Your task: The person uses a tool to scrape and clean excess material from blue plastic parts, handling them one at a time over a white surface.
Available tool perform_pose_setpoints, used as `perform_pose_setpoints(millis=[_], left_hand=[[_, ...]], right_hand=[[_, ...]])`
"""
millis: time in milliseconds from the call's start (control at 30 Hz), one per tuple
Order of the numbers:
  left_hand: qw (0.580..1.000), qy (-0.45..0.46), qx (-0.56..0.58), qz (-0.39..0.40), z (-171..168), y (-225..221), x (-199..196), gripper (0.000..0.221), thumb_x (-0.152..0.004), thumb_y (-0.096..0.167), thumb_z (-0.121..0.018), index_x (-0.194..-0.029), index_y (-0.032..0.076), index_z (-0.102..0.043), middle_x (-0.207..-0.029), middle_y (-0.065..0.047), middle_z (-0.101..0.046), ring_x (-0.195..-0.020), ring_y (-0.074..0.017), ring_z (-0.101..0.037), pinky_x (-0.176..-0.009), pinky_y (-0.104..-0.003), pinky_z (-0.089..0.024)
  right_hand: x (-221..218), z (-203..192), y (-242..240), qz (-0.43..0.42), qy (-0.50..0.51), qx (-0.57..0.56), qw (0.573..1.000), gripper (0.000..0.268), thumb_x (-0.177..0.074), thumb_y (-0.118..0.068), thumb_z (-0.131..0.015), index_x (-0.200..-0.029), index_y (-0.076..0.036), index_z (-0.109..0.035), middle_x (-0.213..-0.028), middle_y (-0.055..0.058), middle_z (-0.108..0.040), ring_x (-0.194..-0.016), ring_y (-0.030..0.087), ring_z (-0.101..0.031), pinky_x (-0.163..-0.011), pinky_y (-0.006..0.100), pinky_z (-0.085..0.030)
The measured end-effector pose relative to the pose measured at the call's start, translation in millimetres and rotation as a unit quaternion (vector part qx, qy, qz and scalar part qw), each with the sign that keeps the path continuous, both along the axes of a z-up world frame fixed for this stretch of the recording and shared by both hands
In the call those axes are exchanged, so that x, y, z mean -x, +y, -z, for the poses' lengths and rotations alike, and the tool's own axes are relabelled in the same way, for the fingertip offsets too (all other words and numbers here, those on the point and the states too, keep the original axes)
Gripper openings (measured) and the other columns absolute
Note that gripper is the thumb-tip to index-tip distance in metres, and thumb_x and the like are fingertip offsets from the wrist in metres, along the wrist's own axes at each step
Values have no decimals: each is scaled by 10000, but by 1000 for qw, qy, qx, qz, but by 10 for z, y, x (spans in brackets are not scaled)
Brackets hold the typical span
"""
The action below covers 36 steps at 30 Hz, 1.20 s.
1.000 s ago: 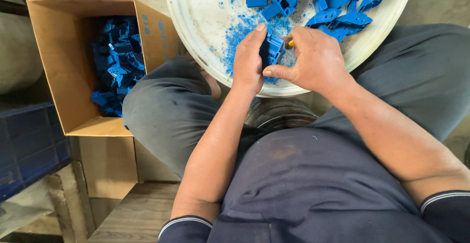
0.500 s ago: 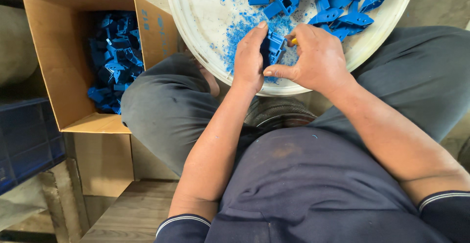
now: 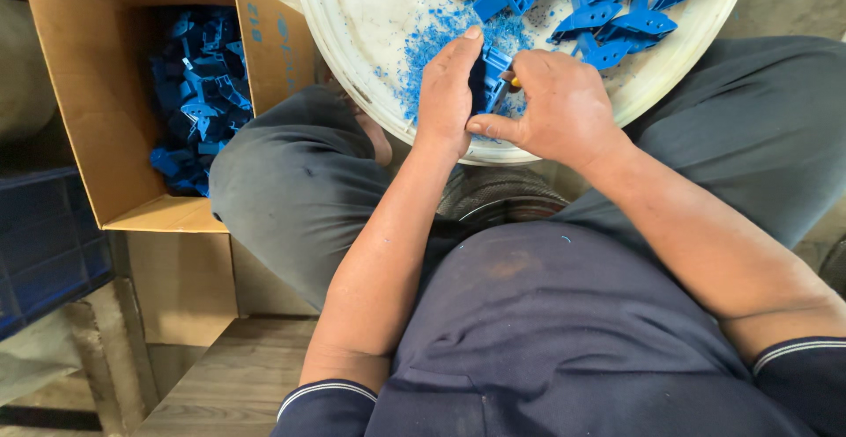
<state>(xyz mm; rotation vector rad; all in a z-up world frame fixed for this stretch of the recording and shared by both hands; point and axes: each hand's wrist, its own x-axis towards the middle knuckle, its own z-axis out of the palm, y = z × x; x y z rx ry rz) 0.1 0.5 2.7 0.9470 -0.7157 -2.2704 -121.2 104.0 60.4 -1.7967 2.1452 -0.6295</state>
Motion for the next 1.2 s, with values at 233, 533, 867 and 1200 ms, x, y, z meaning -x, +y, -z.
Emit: perform_pose_setpoints(millis=[233, 533, 867, 1200], left_hand=[[1000, -7, 6, 22, 5, -18, 19, 298, -1035, 279, -649, -805, 89, -648, -720, 46, -575, -628, -53, -486, -565, -251, -391], [1000, -20, 7, 8, 3, -12, 24, 303, -1028, 279, -641, -788, 93, -649, -719, 56, -563, -635, -48, -471, -571, -256, -384], [999, -35, 20, 12, 20, -3, 19, 314, -1018, 283, -661, -761, 103, -650, -704, 69, -530, -624, -44, -443, -556, -257, -356], [998, -49, 28, 14, -11, -6, 8, 338, -1007, 280, -676, -715, 119, -616, -694, 80, -502, -622, -42, -419, -553, -263, -344]], right_hand=[[66, -100, -19, 35, -27, 14, 999, 828, -638, -680, -921, -1017, -8, -620, -773, 85, -592, -751, 303, -628, -683, 428, -507], [49, -89, -24, 30, -12, 24, 999, 845, -644, -711, -914, -1026, -14, -627, -769, 77, -577, -734, 284, -620, -667, 409, -503], [28, -48, -10, 12, -3, 10, 1000, 788, -704, -686, -898, -1032, -24, -624, -872, 103, -660, -804, 311, -657, -716, 430, -523], [3, 13, 15, 6, -5, 27, 1000, 738, -768, -681, -868, -981, -19, -621, -871, 126, -667, -797, 340, -670, -699, 439, -528]])
